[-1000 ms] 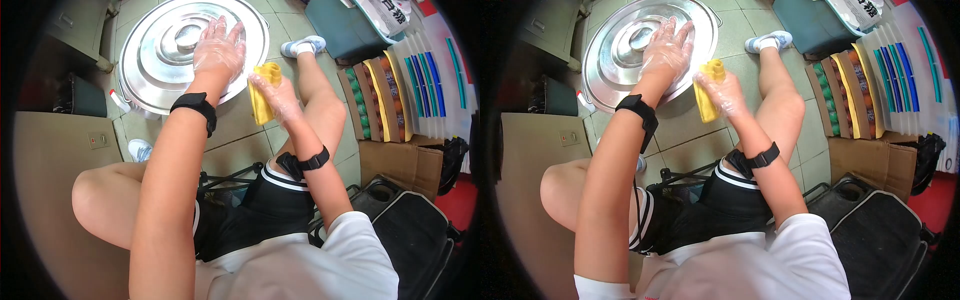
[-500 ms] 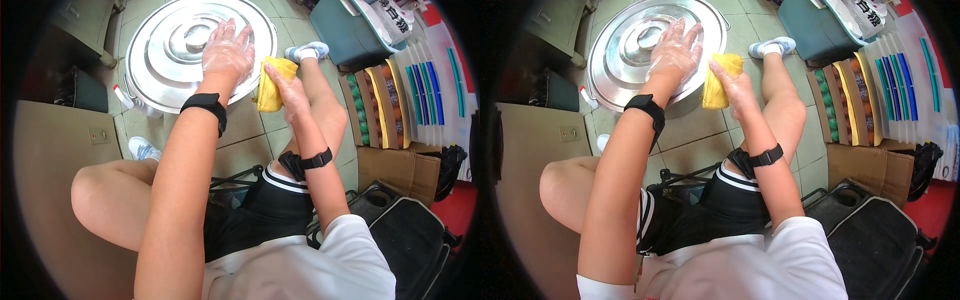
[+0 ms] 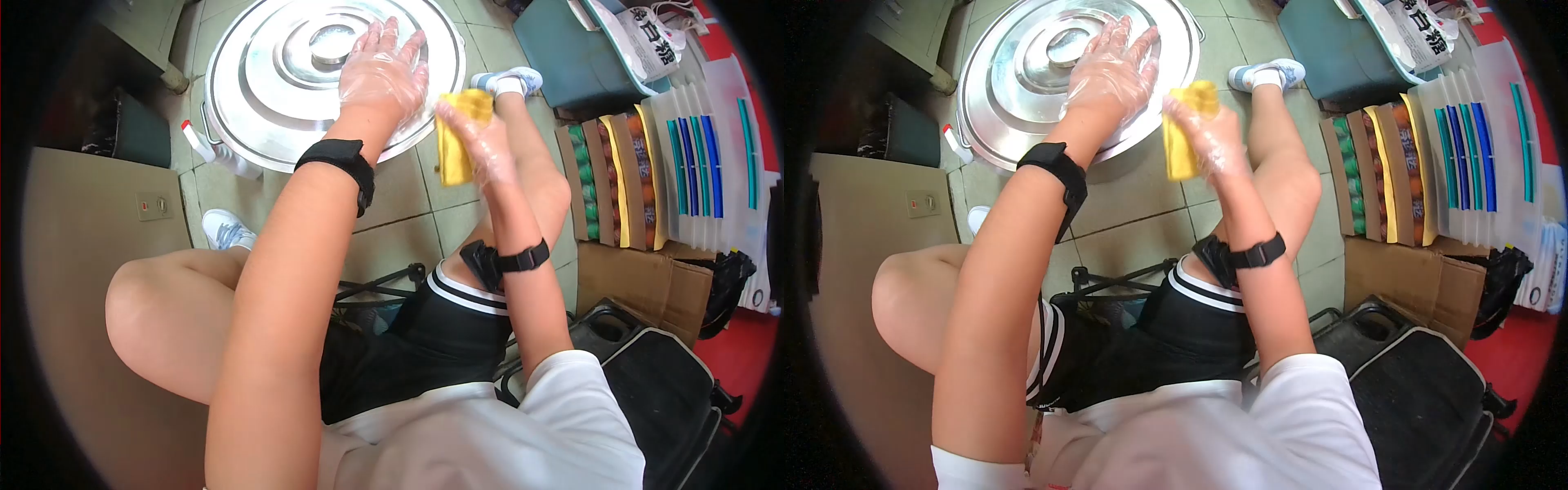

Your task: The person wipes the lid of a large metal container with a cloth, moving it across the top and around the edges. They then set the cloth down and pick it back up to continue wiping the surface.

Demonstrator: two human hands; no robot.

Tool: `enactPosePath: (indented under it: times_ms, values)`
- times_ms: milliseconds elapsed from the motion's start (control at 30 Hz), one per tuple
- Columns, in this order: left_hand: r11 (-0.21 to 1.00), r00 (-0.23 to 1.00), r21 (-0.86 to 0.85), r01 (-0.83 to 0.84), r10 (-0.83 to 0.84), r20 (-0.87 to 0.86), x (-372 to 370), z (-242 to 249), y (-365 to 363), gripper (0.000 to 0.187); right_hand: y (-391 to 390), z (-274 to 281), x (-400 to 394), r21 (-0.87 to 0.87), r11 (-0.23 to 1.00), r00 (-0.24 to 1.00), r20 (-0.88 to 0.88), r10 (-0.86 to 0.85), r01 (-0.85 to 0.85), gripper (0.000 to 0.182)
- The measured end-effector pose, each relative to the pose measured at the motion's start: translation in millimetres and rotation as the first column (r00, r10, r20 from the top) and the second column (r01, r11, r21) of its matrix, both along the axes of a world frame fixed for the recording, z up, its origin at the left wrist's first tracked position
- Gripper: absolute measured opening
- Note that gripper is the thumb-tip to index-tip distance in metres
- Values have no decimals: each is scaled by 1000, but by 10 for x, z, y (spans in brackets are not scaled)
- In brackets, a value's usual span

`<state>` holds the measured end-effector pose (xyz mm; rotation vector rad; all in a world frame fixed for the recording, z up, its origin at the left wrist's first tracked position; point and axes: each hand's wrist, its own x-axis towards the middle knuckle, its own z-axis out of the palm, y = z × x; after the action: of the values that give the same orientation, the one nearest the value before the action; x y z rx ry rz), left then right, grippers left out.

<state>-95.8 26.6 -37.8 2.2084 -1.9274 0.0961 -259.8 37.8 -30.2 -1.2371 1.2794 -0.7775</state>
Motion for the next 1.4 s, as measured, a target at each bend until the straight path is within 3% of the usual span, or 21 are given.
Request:
enactPosePath:
  times_ms: [100,233,400,500,700,1100,1200,1267,1400]
  values:
    - [1000,1000,-8,-11,11,14,-22,10,4,53,-319,36,-13,-89,996,999,35,-2,5,38]
    - [1000,1000,-5,-21,21,8,-36,17,-14,53,-504,146,38,-54,998,997,-61,-41,37,34]
    - [999,999,10,-40,40,16,-53,19,-23,54,-395,-44,22,-83,995,996,76,-46,52,28]
    - [999,999,17,-37,37,22,-48,24,-20,54,-195,-95,-3,-86,996,1000,13,-7,8,28]
    - [999,999,9,-36,36,29,-57,30,-13,54,27,-41,59,-47,998,994,104,-44,49,28]
    - [998,1000,-59,-8,9,15,-32,-11,17,55,71,-16,69,67,992,985,123,-117,109,27]
    - [995,1000,-102,3,-5,-14,-27,-24,22,55,9,-17,12,23,998,992,110,-62,60,30]
    - [995,1000,-97,1,-2,-13,-34,-24,32,54,-148,18,-42,-37,998,997,-57,51,-53,34]
    - [998,1000,-67,-2,2,-7,-37,5,26,55,-594,46,-68,-79,995,994,-93,60,-67,39]
